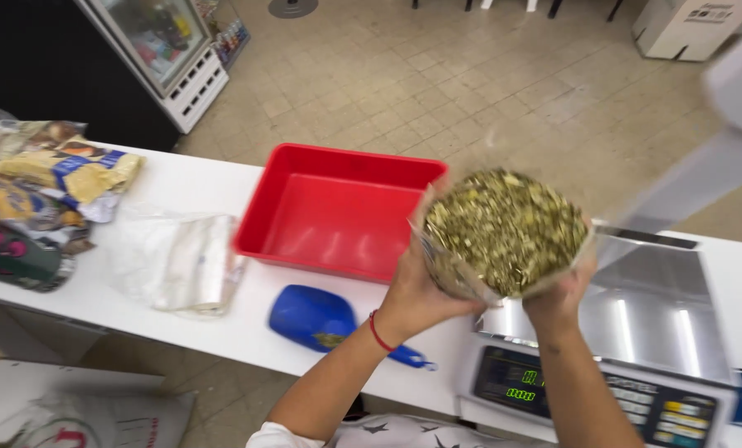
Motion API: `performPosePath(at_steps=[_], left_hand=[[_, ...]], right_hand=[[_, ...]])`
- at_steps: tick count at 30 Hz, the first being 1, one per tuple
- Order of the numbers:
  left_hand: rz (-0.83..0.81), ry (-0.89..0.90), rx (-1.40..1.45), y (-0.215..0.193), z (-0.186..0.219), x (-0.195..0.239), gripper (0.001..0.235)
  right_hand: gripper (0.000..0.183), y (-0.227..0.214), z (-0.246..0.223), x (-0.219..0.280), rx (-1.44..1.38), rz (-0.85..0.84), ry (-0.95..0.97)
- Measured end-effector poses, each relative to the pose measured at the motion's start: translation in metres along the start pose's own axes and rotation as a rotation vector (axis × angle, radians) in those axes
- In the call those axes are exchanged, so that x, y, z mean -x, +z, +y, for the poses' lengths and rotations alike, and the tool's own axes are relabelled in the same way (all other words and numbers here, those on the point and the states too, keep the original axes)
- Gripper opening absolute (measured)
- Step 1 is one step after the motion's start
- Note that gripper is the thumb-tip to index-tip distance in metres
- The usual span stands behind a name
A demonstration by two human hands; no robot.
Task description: The person scoops dried herbs from a large bag into a small clear plastic bag, weighs it on a digital scale, and ties the small bag closed.
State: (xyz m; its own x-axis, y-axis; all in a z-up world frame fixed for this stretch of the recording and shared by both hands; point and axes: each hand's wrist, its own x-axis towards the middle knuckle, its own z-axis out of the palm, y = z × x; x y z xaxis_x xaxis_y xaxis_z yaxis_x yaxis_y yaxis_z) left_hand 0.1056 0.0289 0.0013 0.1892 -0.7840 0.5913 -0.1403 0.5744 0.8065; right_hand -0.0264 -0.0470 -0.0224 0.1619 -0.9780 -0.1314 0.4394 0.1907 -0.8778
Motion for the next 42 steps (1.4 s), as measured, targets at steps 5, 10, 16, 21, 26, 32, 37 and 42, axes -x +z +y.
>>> performPosePath(at_steps=[5, 10, 16, 21, 26, 32, 37, 42], left_hand=[[0.188, -0.007, -0.15, -0.104, 0.013, 0.0, 0.133], [0.43, -0.153, -0.323, -0.176, -0.019, -0.003, 0.133], [0.52, -0.338, -0.305, -0.234, -0.065, 0.0, 0.125], [0.482, -0.613, -0.35, -0.247, -0.099, 0.022, 0.129], [0.427, -0.669, -0.424, -0.262, -0.09, 0.016, 0.128], [0.506, -0.626, -0.388, -0.275, -0.102, 0.011, 0.133], [0.565, -0.488, -0.404, -0.269, -0.106, 0.016, 0.127], [0.497, -0.405, -0.471, -0.276, -0.119, 0.029, 0.136]], right_hand=[[0.096, 0.146, 0.025, -0.013, -0.032, 0.046, 0.106], [0.092, 0.229, 0.079, -0.064, -0.009, 0.067, 0.202], [0.093, 0.263, 0.159, -0.13, 0.158, -0.614, 0.101], [0.087, 0.283, 0.195, -0.112, 0.286, -0.624, 0.24], [0.094, 0.282, 0.229, -0.149, 0.247, -0.583, 0.303], [0.09, 0.255, 0.288, -0.195, 0.193, -0.708, 0.231], [0.082, 0.258, 0.295, -0.196, 0.236, -0.703, 0.114], [0.088, 0.257, 0.265, -0.171, 0.342, -0.704, 0.136]])
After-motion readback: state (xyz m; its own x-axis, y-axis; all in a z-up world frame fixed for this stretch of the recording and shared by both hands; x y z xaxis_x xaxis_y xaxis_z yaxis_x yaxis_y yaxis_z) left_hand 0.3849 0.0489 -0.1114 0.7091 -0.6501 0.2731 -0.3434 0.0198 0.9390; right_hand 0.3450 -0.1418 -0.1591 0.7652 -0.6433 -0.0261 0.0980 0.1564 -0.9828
